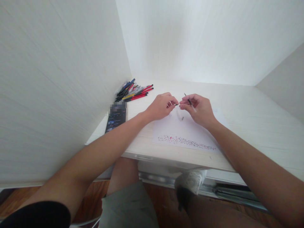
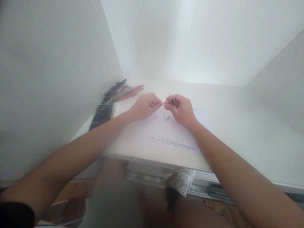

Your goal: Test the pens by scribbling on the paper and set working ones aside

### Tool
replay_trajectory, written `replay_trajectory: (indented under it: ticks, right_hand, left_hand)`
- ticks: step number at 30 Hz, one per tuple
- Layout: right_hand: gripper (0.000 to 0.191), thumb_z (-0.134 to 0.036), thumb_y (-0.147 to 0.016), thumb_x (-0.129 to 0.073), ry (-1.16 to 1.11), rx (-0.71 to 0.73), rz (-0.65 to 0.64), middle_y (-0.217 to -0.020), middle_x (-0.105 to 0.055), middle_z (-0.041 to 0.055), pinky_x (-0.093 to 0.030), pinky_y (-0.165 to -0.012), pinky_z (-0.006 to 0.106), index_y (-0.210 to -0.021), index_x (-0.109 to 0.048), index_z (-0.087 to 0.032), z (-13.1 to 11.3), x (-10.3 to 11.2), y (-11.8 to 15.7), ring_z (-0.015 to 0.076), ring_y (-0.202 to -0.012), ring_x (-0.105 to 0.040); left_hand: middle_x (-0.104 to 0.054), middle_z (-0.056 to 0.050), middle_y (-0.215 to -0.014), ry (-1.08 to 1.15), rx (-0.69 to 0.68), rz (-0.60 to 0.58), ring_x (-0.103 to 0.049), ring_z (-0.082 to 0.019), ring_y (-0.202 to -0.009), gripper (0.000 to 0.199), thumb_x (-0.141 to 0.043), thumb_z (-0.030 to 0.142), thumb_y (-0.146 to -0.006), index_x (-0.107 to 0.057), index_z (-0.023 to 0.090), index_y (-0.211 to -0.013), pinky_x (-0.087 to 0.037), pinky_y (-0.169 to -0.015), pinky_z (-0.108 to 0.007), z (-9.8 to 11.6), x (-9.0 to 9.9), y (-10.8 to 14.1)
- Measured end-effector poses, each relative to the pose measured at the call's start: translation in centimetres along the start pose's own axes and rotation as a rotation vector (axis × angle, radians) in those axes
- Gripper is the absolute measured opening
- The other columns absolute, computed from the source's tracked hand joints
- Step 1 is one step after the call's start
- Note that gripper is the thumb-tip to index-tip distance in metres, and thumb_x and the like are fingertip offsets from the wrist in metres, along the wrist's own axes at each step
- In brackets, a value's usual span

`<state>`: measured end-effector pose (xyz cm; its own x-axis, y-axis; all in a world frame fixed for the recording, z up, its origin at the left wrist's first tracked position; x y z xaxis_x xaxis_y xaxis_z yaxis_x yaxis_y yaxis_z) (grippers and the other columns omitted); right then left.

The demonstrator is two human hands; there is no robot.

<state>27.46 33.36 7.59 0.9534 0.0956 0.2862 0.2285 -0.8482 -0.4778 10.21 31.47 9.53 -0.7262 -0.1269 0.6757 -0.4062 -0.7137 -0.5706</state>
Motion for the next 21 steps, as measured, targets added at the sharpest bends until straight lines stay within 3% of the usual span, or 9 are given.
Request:
replay_trajectory:
  ticks: [11, 21]
  right_hand:
    - [0.027, -0.045, -0.082, -0.086, 0.153, 0.067, -0.04, -0.079, -0.073, 0.0039, -0.051, -0.07, 0.042, -0.087, -0.072, -0.023, -1.0, -0.2, 0.3, 0.0196, -0.07, -0.063]
    - [0.021, -0.039, -0.083, -0.086, 0.109, 0.081, -0.03, -0.078, -0.073, 0.0036, -0.048, -0.068, 0.04, -0.086, -0.071, -0.023, -1.2, -0.2, 0.4, 0.0194, -0.069, -0.063]
  left_hand:
    - [-0.077, -0.003, -0.09, 0.081, 0.009, 0.005, -0.069, -0.013, -0.076, 0.012, -0.068, 0.012, -0.089, -0.076, 0.018, -0.096, -0.056, -0.076, -0.029, 0.2, 0.2, 0.0]
    - [-0.077, -0.002, -0.084, 0.093, 0.038, -0.013, -0.068, -0.013, -0.074, 0.007, -0.07, 0.013, -0.087, -0.074, 0.017, -0.091, -0.055, -0.073, -0.028, -0.1, 0.1, -0.1]
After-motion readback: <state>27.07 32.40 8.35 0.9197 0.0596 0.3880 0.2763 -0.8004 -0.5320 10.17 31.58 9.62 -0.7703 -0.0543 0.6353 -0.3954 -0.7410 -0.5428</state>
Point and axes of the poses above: each hand's wrist, its own y-axis away from the middle knuckle, its own x-axis out of the back of the hand, z = x × y, the point moved 7 cm from there along -y, towards the middle knuckle
